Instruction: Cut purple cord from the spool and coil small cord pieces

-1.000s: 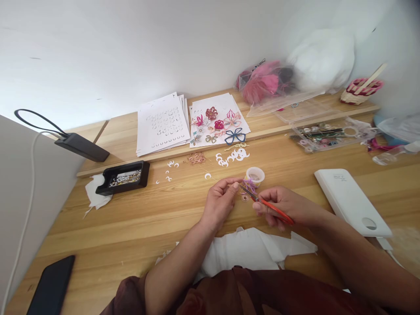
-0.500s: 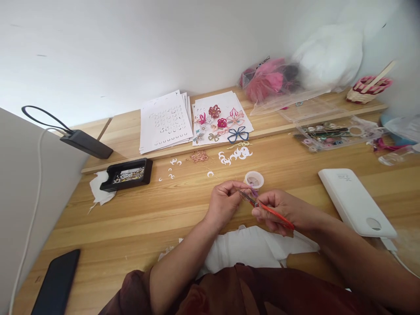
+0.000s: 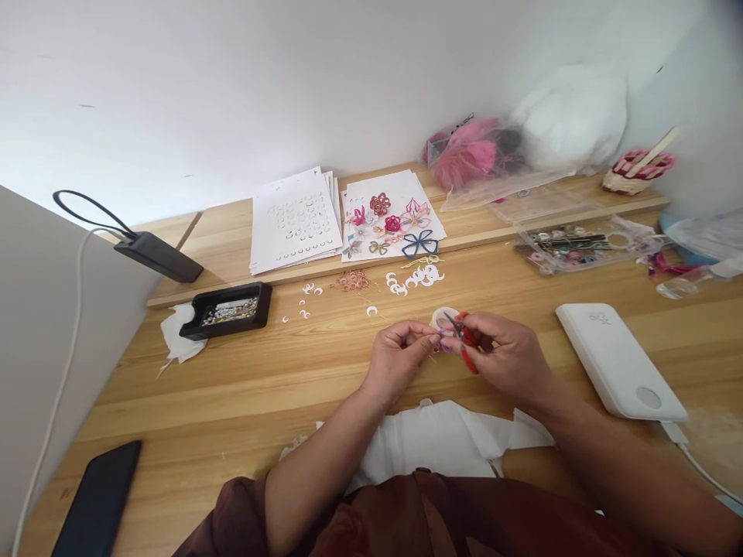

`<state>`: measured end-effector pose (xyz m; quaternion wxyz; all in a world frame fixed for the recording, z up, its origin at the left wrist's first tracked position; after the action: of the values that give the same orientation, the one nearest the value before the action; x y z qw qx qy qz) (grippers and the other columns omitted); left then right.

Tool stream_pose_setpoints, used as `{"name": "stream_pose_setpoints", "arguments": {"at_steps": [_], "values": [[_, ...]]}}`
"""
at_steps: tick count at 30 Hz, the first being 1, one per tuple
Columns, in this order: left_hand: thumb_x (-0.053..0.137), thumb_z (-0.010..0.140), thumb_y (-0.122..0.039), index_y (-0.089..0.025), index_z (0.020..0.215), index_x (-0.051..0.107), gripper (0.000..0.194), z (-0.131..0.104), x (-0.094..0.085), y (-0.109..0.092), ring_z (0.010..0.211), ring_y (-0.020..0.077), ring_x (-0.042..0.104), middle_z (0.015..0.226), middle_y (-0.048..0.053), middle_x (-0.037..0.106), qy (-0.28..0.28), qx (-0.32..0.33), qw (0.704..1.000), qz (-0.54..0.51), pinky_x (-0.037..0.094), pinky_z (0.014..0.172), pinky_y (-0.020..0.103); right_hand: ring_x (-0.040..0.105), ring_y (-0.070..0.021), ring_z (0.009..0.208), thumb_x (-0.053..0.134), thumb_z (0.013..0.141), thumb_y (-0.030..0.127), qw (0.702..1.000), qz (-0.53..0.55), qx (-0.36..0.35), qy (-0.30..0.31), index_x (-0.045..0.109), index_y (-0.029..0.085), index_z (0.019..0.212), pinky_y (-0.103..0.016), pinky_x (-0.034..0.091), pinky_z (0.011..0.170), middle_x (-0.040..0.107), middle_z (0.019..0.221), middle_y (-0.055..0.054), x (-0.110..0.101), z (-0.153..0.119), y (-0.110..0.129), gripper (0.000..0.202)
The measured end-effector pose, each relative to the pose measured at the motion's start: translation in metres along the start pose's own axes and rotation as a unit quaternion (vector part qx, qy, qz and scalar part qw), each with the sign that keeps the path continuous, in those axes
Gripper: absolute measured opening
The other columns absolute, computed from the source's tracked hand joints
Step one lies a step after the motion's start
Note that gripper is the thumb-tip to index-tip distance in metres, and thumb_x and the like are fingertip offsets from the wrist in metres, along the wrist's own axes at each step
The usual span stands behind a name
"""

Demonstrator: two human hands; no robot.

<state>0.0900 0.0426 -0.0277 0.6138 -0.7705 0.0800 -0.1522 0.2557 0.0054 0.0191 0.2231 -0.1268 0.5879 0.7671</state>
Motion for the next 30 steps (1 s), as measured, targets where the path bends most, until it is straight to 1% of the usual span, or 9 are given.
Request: {"name": "stream_pose_setpoints", "arguments": {"at_steps": [5,9,14,19,22,24,26,28,30], "values": [[0.088,0.072,-0.051,-0.015,0.082,0.075,0.04,-0.001,0.002,-0.002,0.045,0.0059,0.035,0.053,-0.005,0.054,0.001,0.008,1.0,-0.03,0.025,0.048,0.023,0.053,-0.014,0.057,0.069,0.087,0.024,0.997,-0.041,-0.068,0.003,0.067,0.022,0.072,-0.028,0.043,0.053,0.06,0.064,0.001,0.008,0.0,0.007,0.016],[0.091,0.066,-0.053,-0.015,0.077,0.075,0.043,-0.003,0.01,-0.003,0.047,0.0059,0.038,0.051,-0.005,0.052,0.021,0.003,0.997,-0.077,0.029,0.05,0.023,0.063,-0.0163,0.061,0.065,0.086,0.021,0.988,-0.103,-0.117,-0.008,0.071,0.023,0.082,-0.028,0.046,0.056,0.071,0.075,-0.002,0.008,-0.003,0.008,0.007],[0.098,0.051,-0.056,-0.015,0.073,0.073,0.052,0.003,0.01,0.003,0.057,0.0098,0.054,0.064,0.001,0.067,0.019,-0.015,0.988,-0.153,0.043,0.062,0.027,0.068,-0.0176,0.064,0.061,0.087,0.023,0.965,-0.184,-0.185,-0.04,0.067,0.024,0.082,-0.028,0.047,0.056,0.073,0.075,-0.002,0.005,-0.005,0.005,0.008],[0.097,0.053,-0.056,-0.014,0.074,0.072,0.052,0.002,0.008,-0.005,0.068,0.0152,0.064,0.071,0.005,0.071,0.03,-0.007,0.985,-0.172,0.051,0.073,0.032,0.064,-0.0167,0.058,0.059,0.088,0.028,0.947,-0.234,-0.213,-0.056,0.064,0.025,0.08,-0.029,0.043,0.052,0.07,0.07,-0.001,0.003,-0.004,0.003,0.01],[0.094,0.059,-0.055,-0.014,0.078,0.073,0.05,-0.004,0.005,-0.012,0.064,0.0122,0.059,0.067,0.002,0.067,0.02,-0.009,0.991,-0.131,0.047,0.065,0.028,0.063,-0.0171,0.057,0.059,0.088,0.03,0.944,-0.243,-0.217,-0.051,0.066,0.025,0.082,-0.029,0.042,0.053,0.07,0.07,-0.002,0.002,-0.004,0.0,0.011],[0.089,0.068,-0.053,-0.015,0.087,0.073,0.046,-0.01,-0.007,-0.018,0.055,0.0084,0.05,0.06,-0.003,0.059,-0.001,-0.018,0.996,-0.082,0.039,0.055,0.023,0.065,-0.019,0.059,0.06,0.088,0.031,0.946,-0.249,-0.202,-0.054,0.067,0.025,0.083,-0.03,0.043,0.053,0.071,0.072,-0.003,-0.001,-0.004,-0.004,0.011],[0.082,0.077,-0.051,-0.016,0.099,0.072,0.042,-0.018,-0.03,-0.026,0.05,0.007,0.044,0.057,-0.007,0.052,-0.029,-0.026,0.998,-0.039,0.034,0.05,0.021,0.066,-0.0216,0.06,0.061,0.087,0.034,0.949,-0.254,-0.173,-0.067,0.068,0.024,0.083,-0.032,0.043,0.053,0.071,0.072,-0.004,-0.005,-0.003,-0.009,0.012],[0.077,0.08,-0.052,-0.017,0.101,0.07,0.042,-0.028,-0.064,-0.034,0.052,0.0085,0.048,0.06,-0.005,0.055,-0.062,-0.032,0.997,-0.013,0.034,0.047,0.02,0.065,-0.0239,0.059,0.06,0.086,0.037,0.953,-0.258,-0.14,-0.077,0.068,0.024,0.082,-0.034,0.043,0.052,0.072,0.073,-0.006,-0.01,-0.002,-0.014,0.016],[0.075,0.081,-0.052,-0.016,0.093,0.069,0.038,-0.041,-0.111,-0.045,0.053,0.009,0.051,0.062,-0.003,0.058,-0.13,-0.016,0.991,0.017,0.032,0.046,0.02,0.066,-0.026,0.061,0.059,0.086,0.04,0.956,-0.257,-0.112,-0.082,0.065,0.025,0.081,-0.036,0.042,0.052,0.071,0.075,-0.008,-0.014,-0.001,-0.016,0.017]]}}
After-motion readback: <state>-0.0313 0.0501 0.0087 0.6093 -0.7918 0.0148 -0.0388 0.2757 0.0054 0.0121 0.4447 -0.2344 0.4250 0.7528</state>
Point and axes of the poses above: each hand's wrist, its own z-axis towards the middle knuckle, its own x-axis out of the palm, y = z × x, the point moved 6 cm from there along z, towards the middle knuckle
